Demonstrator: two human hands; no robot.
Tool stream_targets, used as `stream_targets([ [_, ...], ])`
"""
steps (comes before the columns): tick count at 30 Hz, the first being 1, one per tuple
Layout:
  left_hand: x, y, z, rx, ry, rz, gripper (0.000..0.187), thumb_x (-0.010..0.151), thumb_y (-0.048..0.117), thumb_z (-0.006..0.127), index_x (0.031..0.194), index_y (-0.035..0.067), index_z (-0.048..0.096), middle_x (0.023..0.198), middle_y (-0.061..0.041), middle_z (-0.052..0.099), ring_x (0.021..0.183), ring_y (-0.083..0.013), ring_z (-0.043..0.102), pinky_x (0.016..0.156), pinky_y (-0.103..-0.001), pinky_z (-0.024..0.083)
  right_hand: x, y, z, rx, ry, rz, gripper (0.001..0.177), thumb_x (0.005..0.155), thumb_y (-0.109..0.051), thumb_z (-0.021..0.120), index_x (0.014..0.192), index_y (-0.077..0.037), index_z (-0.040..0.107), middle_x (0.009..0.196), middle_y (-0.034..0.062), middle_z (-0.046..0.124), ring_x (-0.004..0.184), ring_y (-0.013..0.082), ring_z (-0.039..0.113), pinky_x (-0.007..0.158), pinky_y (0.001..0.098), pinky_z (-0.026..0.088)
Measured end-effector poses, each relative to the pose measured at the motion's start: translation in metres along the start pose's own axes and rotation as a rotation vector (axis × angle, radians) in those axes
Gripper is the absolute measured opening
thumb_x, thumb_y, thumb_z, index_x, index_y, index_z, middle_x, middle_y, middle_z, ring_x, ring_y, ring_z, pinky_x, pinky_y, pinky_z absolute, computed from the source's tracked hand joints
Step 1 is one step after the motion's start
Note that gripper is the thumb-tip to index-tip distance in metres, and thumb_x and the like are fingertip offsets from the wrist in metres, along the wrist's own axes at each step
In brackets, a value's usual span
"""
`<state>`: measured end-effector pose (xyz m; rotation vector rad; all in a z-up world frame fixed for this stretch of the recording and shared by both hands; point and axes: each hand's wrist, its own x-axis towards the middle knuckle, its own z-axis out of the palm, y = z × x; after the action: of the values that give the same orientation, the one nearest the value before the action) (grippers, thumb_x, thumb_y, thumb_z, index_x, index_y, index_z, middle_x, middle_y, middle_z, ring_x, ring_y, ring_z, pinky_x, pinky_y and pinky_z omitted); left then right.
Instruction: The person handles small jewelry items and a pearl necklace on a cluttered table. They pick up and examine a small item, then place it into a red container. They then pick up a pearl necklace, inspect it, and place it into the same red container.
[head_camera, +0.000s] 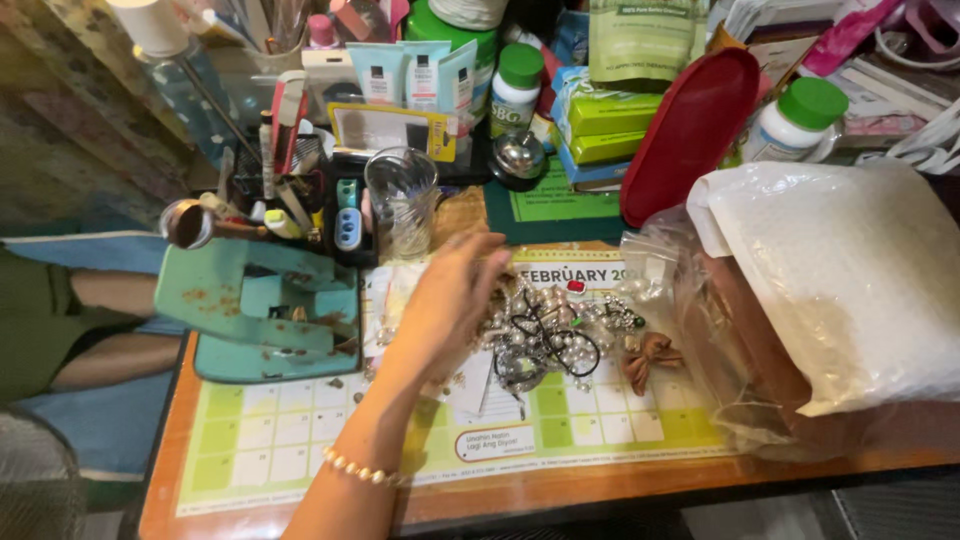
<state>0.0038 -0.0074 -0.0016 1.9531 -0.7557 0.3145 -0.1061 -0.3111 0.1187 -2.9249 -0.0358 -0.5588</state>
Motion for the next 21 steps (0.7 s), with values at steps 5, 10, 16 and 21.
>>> stream_targets([
  [5, -0.006, 0.009, 0.004, 0.218, -0.254, -0.051, 0.030, 0.101, 0.029, 0.056, 0.107, 0.004, 0.071, 0.105, -0.020, 0.071, 0.098, -0.0428, 0.065, 0.092, -0.052, 0.044, 0.032, -0.008, 0.003, 0.048, -0.113, -0.153, 0.021, 0.092, -0.017, 0.067, 0.109, -0.004, 0.069, 0.098, 0.0127, 0.072, 0.083, 0.0251, 0.071, 0.074, 0.0388, 0.057],
  [10, -0.007, 0.008, 0.000, 0.182, -0.381, -0.140, 0.024, 0.097, 0.025, 0.061, 0.099, 0.006, 0.075, 0.092, -0.019, 0.073, 0.091, -0.0389, 0.069, 0.087, -0.048, 0.053, 0.063, -0.016, 0.039, 0.166, -0.268, -0.275, 0.017, 0.091, -0.016, 0.067, 0.103, -0.004, 0.067, 0.095, 0.0126, 0.072, 0.084, 0.0271, 0.072, 0.073, 0.0395, 0.057],
  [16, -0.011, 0.000, -0.003, 0.004, -0.439, -0.106, 0.016, 0.091, 0.018, 0.066, 0.096, 0.005, 0.075, 0.089, -0.016, 0.076, 0.086, -0.0355, 0.072, 0.077, -0.045, 0.055, 0.059, -0.008, 0.080, 0.179, -0.391, -0.367, 0.021, 0.085, -0.014, 0.069, 0.104, -0.006, 0.064, 0.095, 0.0151, 0.068, 0.090, 0.0372, 0.067, 0.076, 0.0452, 0.054],
  [21, -0.013, 0.006, 0.000, 0.003, -0.468, -0.158, 0.013, 0.089, 0.013, 0.067, 0.097, 0.007, 0.075, 0.086, -0.014, 0.076, 0.083, -0.0310, 0.073, 0.075, -0.041, 0.057, 0.058, -0.014, 0.102, 0.103, -0.550, -0.309, 0.019, 0.093, -0.020, 0.063, 0.109, -0.010, 0.062, 0.096, 0.0147, 0.066, 0.093, 0.0380, 0.067, 0.078, 0.0487, 0.052],
])
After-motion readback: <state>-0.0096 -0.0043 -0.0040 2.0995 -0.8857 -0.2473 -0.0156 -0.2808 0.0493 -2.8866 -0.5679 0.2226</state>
